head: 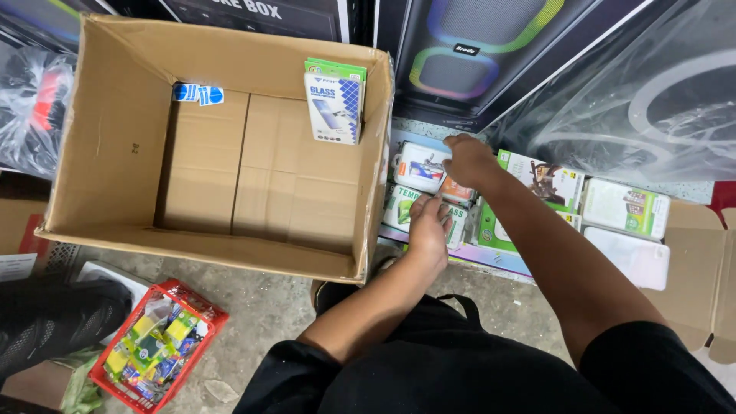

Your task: The recorder sorts and organizes various phone screen protectors into a cardboard box.

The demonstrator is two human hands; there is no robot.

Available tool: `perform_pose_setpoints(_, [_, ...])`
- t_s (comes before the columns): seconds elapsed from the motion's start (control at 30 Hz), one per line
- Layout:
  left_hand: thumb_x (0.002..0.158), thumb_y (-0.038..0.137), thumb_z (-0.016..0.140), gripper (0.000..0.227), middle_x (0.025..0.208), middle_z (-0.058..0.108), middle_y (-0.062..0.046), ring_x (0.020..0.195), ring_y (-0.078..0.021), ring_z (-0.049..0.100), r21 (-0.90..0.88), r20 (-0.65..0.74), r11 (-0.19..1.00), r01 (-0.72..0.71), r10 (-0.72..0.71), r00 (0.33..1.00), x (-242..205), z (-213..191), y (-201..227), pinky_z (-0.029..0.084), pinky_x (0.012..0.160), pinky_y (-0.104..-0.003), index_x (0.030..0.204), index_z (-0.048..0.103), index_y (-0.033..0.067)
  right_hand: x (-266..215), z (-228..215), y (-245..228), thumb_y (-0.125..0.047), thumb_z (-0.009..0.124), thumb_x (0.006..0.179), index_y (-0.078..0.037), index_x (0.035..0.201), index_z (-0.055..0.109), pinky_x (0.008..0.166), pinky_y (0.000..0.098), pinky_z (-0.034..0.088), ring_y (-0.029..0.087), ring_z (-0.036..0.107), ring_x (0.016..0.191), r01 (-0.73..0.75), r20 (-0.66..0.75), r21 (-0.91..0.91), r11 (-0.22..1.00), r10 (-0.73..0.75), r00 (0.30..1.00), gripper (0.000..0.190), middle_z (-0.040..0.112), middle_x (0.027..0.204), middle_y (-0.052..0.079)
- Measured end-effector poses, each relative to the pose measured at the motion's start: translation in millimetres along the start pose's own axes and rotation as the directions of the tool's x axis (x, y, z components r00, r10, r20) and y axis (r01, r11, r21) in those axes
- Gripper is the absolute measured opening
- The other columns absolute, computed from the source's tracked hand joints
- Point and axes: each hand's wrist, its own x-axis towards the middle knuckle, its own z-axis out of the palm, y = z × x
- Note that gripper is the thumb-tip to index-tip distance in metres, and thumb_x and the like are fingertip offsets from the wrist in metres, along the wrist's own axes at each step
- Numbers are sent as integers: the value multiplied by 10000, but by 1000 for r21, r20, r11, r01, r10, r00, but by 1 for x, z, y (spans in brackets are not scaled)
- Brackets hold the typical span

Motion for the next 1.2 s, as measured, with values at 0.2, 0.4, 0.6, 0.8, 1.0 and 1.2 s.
perform_pose_setpoints(0.2, [904, 348, 652, 438, 1194, 582, 34, 1051, -151, 543, -119, -110, 988, 98, -111, 988, 49, -18, -25, 413, 925, -395, 1301, 541, 199, 5, 0, -3, -335, 705, 879, -56, 1323, 622, 1014, 484, 485, 367, 595, 1234, -73, 90, -221, 972, 95, 991, 531, 621, 1334, 186])
perform_pose_setpoints(0.4, [920, 501, 587, 414, 1206, 603, 47, 1012, -138, 541, -128, -145, 975, 184, -202, 969, 58, -10, -15, 416, 910, -395, 1242, 598, 242, 1, 5, -1, -340, 648, 905, -113, 1327, 646, 995, 467, 510, 350, 639, 1188, -125, 133, -168, 978, 148, 980, 479, 649, 1318, 161])
perform_pose_setpoints(0.6, [911, 570, 548, 471, 1238, 602, 65, 1006, -120, 518, -46, -155, 977, 208, -213, 965, 46, 1, -4, 400, 878, -381, 1272, 584, 269, -4, 0, -6, -336, 650, 911, -115, 1291, 671, 995, 460, 515, 365, 645, 1176, -143, 132, -124, 982, 159, 978, 441, 654, 1310, 173])
perform_pose_setpoints(0.8, [855, 593, 597, 568, 1307, 568, 73, 1052, -122, 519, -112, -135, 972, 205, -220, 966, 40, 5, -5, 421, 907, -363, 1321, 570, 269, -5, 6, 1, -293, 691, 861, -59, 1271, 657, 970, 467, 500, 391, 622, 1152, -85, 46, -53, 995, 87, 995, 474, 629, 1293, 211])
perform_pose_setpoints(1.0, [876, 588, 649, 562, 1287, 527, 35, 1049, -130, 503, -190, -151, 966, 172, -202, 968, 46, 6, -9, 419, 945, -370, 1285, 576, 209, -5, 9, 10, -270, 678, 889, -50, 1243, 679, 981, 464, 503, 402, 634, 1132, -87, -11, 45, 995, 88, 996, 417, 648, 1255, 225])
perform_pose_setpoints(1.2, [896, 492, 607, 492, 1187, 613, 14, 1043, -109, 519, -116, -73, 993, 8, -17, 997, 22, 25, 16, 373, 929, -326, 1272, 595, 176, -10, -2, 15, -221, 728, 859, -34, 1168, 716, 948, 466, 513, 415, 644, 1065, 78, -191, 75, 994, -62, 980, 361, 670, 1148, 246])
